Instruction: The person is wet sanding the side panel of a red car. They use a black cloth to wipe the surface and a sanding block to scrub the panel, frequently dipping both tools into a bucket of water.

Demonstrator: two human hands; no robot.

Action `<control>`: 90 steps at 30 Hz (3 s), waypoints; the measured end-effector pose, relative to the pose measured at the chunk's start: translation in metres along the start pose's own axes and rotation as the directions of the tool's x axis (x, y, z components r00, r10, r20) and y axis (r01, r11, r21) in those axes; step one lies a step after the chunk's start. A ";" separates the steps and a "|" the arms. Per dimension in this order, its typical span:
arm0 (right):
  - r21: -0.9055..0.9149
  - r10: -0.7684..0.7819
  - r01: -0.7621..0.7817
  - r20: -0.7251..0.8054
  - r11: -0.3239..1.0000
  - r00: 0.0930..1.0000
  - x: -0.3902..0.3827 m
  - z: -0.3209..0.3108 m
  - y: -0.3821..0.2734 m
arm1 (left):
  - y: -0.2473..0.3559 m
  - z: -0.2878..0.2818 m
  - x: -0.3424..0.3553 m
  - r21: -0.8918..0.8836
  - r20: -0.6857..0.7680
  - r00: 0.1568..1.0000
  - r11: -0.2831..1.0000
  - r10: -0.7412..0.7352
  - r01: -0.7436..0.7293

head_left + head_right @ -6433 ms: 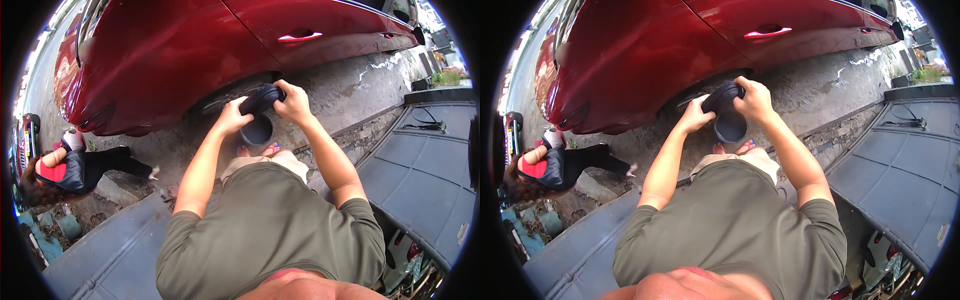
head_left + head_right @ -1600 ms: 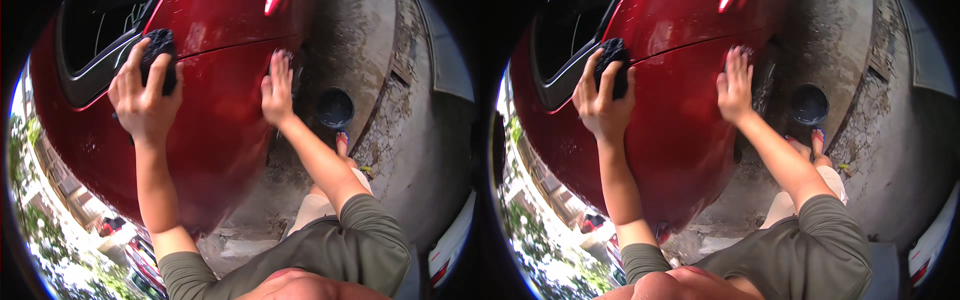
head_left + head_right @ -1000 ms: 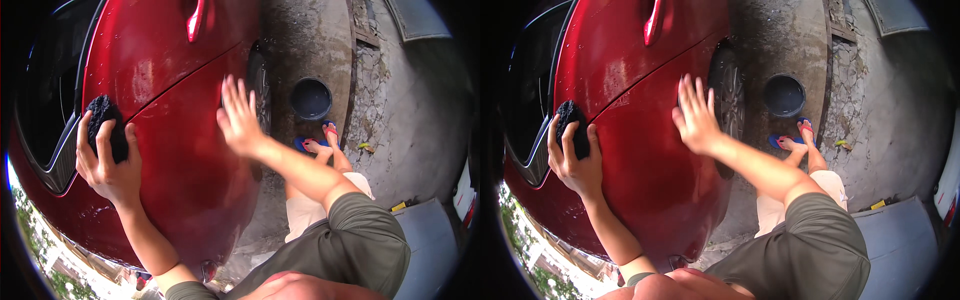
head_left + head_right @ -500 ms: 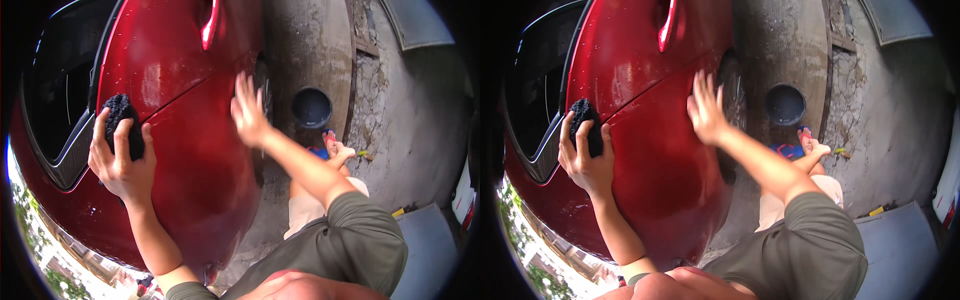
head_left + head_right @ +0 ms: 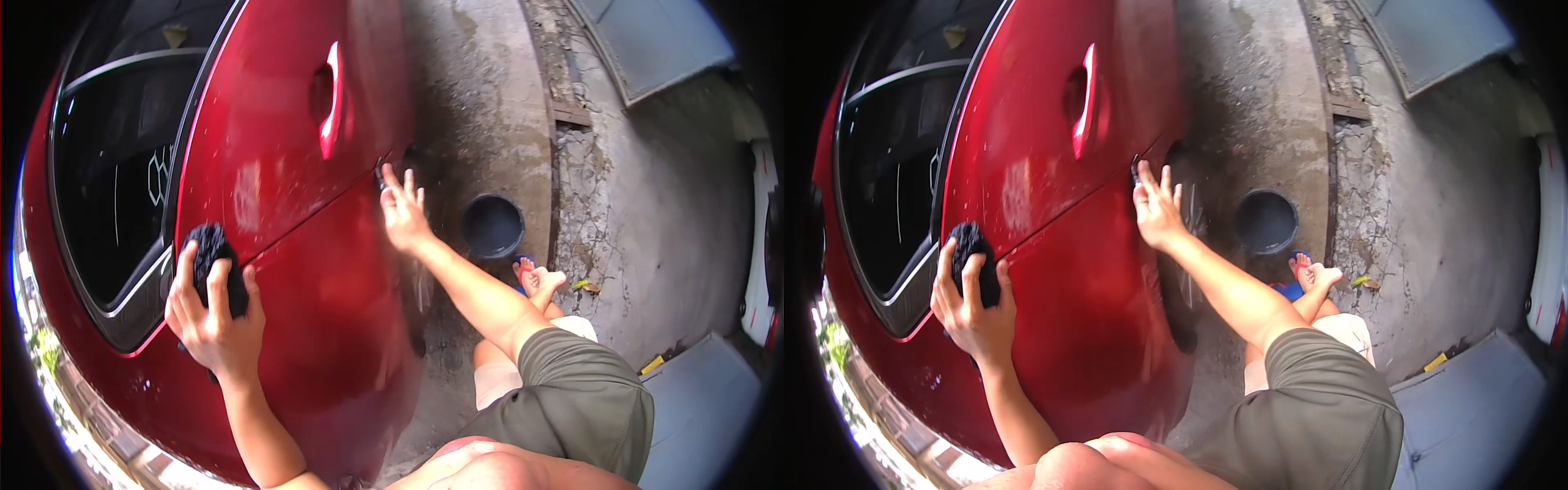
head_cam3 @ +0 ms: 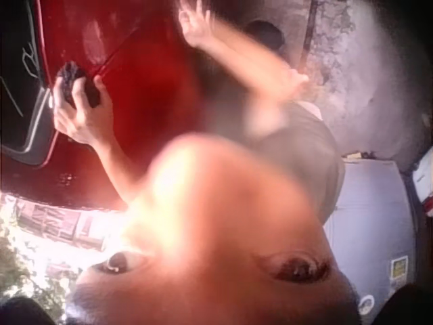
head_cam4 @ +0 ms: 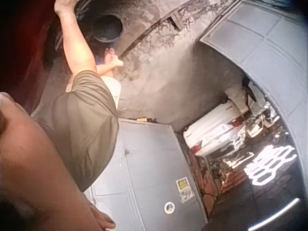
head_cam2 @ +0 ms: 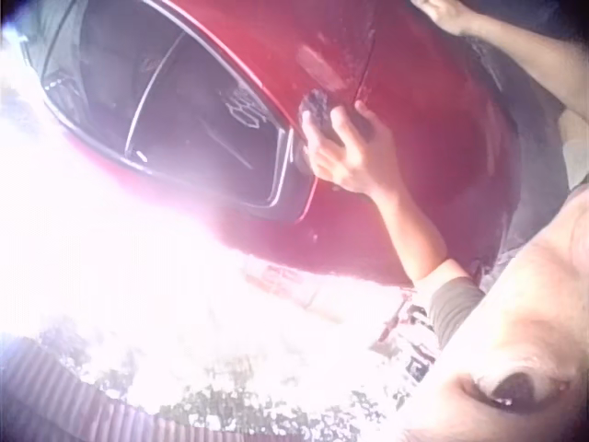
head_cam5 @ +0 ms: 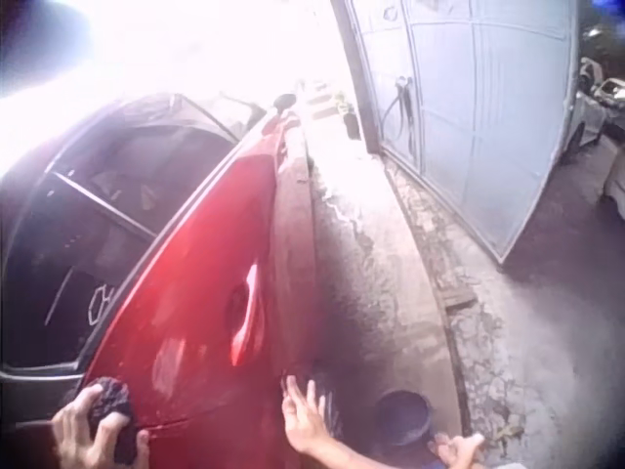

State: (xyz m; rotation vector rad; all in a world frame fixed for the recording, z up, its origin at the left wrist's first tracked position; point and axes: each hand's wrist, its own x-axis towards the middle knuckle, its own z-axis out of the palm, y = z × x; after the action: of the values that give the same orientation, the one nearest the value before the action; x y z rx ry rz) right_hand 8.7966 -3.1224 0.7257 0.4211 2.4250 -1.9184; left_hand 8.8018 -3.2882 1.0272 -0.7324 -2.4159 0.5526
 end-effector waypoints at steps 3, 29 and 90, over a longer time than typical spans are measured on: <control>0.086 -0.131 0.127 0.050 0.988 0.990 -0.073 0.032 -0.006 | -0.008 -0.014 -0.007 0.020 0.007 1.000 1.000 0.001 -0.002; 0.825 0.026 0.037 -0.062 0.564 0.998 -0.019 -0.069 -0.061 | -0.002 0.000 0.004 -0.077 -0.014 1.000 0.997 -0.009 0.008; 0.256 -0.175 0.181 -0.048 0.950 0.983 -0.014 0.018 0.003 | -0.028 0.056 0.007 -0.308 0.060 0.985 0.942 0.159 -0.133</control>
State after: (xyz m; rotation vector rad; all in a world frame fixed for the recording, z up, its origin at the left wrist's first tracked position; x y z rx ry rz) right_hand 8.8079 -3.1418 0.7207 0.2379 2.3038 -2.3321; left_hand 8.7522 -3.3181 1.0014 -1.0433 -2.5712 0.2728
